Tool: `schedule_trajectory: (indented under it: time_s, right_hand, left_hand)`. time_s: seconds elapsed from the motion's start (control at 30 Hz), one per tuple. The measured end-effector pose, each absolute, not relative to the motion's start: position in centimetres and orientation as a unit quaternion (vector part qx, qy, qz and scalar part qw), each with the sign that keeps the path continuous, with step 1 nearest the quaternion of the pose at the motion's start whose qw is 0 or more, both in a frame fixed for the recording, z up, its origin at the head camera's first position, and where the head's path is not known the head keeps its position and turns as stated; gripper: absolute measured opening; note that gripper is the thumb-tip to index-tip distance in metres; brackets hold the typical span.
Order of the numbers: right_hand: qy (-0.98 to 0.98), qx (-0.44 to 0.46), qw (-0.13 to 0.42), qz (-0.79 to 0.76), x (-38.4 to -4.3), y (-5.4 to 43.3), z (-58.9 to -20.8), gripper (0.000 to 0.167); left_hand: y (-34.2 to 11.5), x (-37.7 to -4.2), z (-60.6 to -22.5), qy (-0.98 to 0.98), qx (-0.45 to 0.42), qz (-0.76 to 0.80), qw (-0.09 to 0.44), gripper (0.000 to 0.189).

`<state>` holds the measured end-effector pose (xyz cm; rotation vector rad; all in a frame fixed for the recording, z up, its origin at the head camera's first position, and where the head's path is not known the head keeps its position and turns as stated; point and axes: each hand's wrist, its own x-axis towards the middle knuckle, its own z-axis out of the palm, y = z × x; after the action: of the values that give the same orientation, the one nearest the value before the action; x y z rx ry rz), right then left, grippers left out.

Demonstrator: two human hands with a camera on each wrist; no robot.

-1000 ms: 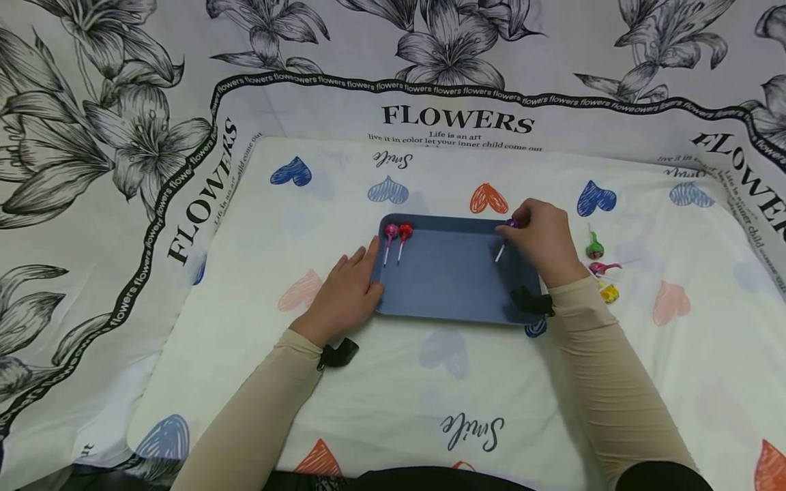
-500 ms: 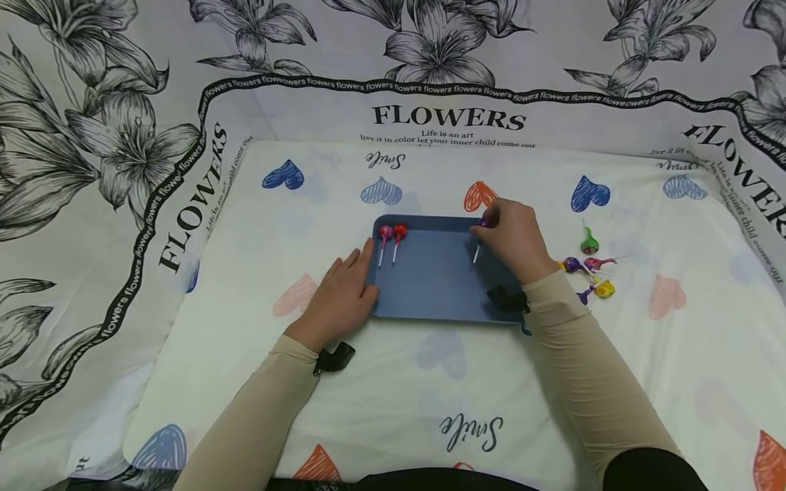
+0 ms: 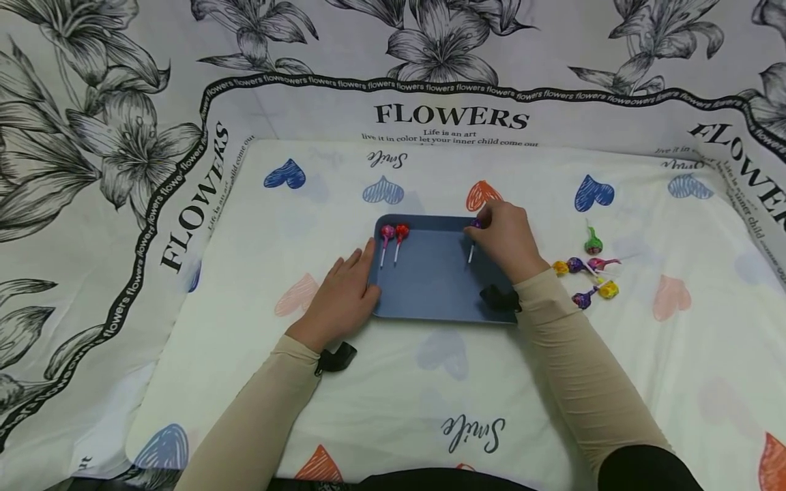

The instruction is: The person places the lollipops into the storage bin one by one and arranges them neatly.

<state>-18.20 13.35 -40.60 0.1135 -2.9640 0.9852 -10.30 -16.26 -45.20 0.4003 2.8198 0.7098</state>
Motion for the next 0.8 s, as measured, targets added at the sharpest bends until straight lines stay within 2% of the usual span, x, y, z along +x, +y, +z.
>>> schedule_trajectory:
  time_s: [0.8]
  right_hand:
    - [-0.944, 0.039, -0.004, 0.329, -18.3, 11.1, -41.4, 0.025]
  left_hand:
    - [-16.3, -10.4, -45.2, 0.956, 0.137, 0.238, 0.104, 0.078]
